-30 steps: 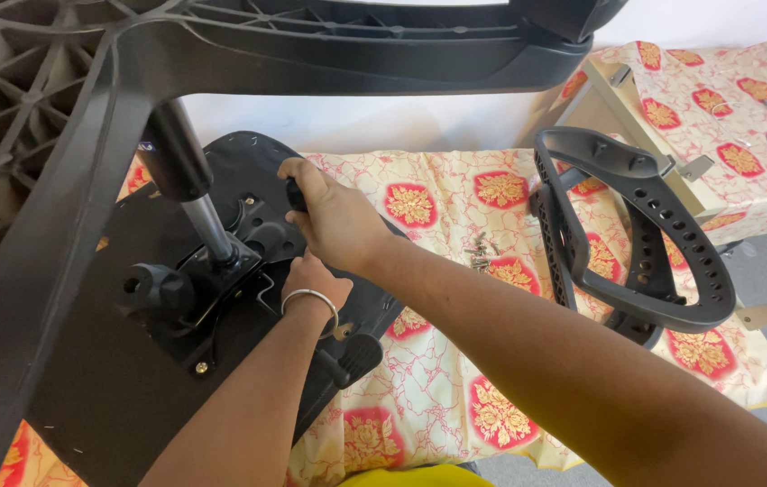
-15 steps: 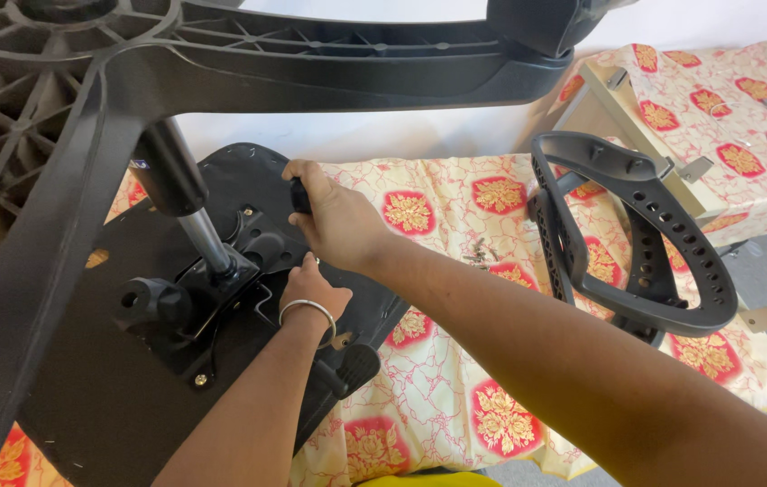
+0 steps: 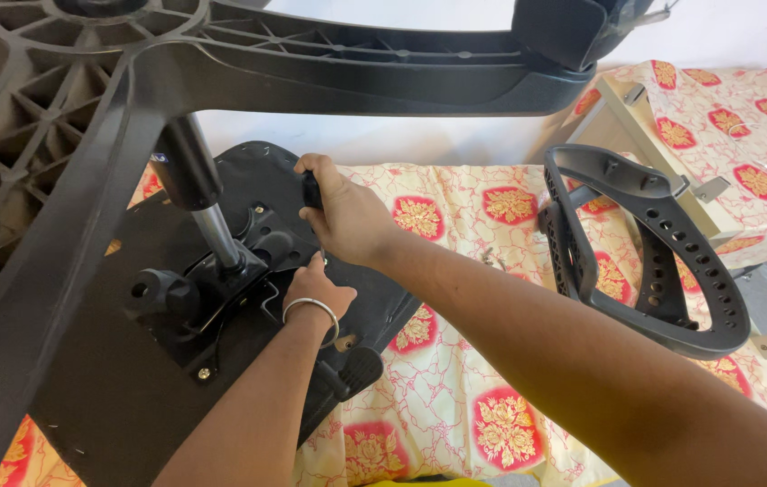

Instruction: The person uses a screwdriver to tighten screws on the underside of an office chair seat, securing the seat to the gas lift mechanism. The person works on multiple screws around the central mounting plate.

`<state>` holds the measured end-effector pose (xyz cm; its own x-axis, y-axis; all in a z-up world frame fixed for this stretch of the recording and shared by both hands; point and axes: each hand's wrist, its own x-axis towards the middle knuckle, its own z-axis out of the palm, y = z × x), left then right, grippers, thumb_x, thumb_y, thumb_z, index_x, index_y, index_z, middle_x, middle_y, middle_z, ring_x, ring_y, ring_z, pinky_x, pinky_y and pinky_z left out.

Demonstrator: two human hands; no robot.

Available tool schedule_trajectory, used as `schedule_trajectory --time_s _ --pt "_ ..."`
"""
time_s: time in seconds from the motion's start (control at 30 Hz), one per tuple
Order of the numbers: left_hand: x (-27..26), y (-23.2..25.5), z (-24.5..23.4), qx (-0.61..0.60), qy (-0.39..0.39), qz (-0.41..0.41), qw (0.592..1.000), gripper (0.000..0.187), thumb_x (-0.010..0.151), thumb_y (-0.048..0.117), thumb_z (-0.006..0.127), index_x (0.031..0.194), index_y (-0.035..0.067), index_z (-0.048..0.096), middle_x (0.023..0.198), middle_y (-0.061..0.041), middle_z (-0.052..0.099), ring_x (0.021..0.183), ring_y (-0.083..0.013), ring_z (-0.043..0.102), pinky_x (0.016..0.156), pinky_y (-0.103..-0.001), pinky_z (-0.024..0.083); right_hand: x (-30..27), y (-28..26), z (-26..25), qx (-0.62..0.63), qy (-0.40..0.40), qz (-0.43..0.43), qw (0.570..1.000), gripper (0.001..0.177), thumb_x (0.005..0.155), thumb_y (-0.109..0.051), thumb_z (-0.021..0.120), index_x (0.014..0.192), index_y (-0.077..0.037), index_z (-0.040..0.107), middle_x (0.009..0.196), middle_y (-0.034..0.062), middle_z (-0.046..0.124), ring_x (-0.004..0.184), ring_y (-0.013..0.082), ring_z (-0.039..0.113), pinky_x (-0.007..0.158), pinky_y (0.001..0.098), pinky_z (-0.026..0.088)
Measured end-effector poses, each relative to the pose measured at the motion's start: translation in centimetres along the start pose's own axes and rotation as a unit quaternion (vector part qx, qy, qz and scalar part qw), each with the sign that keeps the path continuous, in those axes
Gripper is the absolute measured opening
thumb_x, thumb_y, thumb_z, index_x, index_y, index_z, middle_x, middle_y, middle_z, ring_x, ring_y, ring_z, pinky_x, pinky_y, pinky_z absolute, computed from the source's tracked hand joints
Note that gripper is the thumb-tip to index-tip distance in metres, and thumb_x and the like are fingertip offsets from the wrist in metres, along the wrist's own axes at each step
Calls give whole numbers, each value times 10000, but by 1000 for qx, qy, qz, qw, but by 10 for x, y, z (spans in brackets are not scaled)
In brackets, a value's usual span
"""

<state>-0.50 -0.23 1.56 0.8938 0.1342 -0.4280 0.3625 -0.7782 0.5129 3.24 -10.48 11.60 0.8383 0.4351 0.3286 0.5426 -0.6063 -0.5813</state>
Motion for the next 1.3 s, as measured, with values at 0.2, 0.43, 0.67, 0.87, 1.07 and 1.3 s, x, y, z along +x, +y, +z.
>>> schedule_trajectory --time_s 0.2,0.43,0.67,0.87,1.07,1.3 --pt "5 -5 5 -8 9 10 1000 937 790 362 823 1588 228 352 1497 -99 519 1350 -281 560 1090 -433 503 1 1 0 -1 -6 8 1000 553 941 -144 678 1365 -185 325 918 205 700 881 432 709 756 521 508" --pt "6 -4 5 -1 13 7 1000 939 786 356 823 1584 226 346 1496 -101 506 1348 -288 549 1084 -435 502 4 3 -1 13 -12 -1 1000 557 936 -149 669 1372 -180 323 891 197 696 881 421 710 764 519 514" --pt "4 0 4 16 17 10 1000 948 775 357 836 1575 198 352 1502 -116 498 1341 -303 554 1086 -440 500 2 4 -1 15 12 -53 998 554 913 -141 686 1354 -166 353 976 196 700 919 425 704 785 518 526" --pt "2 1 2 23 22 14 999 873 769 366 841 1527 221 433 1463 -118 543 1341 -313 559 1086 -456 501 -1 4 3 20 1 -24 1000 541 922 -157 681 1357 -160 359 977 186 701 911 410 713 787 513 531" --pt "3 0 6 22 20 9 1000 903 760 359 846 1532 204 404 1468 -108 527 1337 -301 555 1076 -454 502 -11 3 -3 29 -23 -14 999 558 935 -127 654 1395 -147 338 967 209 694 932 419 709 822 517 524" --pt "13 -3 13 23 34 11 999 886 783 326 816 1551 194 394 1487 -113 523 1339 -306 557 1090 -443 493 5 1 -38 -54 -104 -97 988 500 801 -80 763 1225 -104 499 1238 167 632 1109 383 658 927 483 518"
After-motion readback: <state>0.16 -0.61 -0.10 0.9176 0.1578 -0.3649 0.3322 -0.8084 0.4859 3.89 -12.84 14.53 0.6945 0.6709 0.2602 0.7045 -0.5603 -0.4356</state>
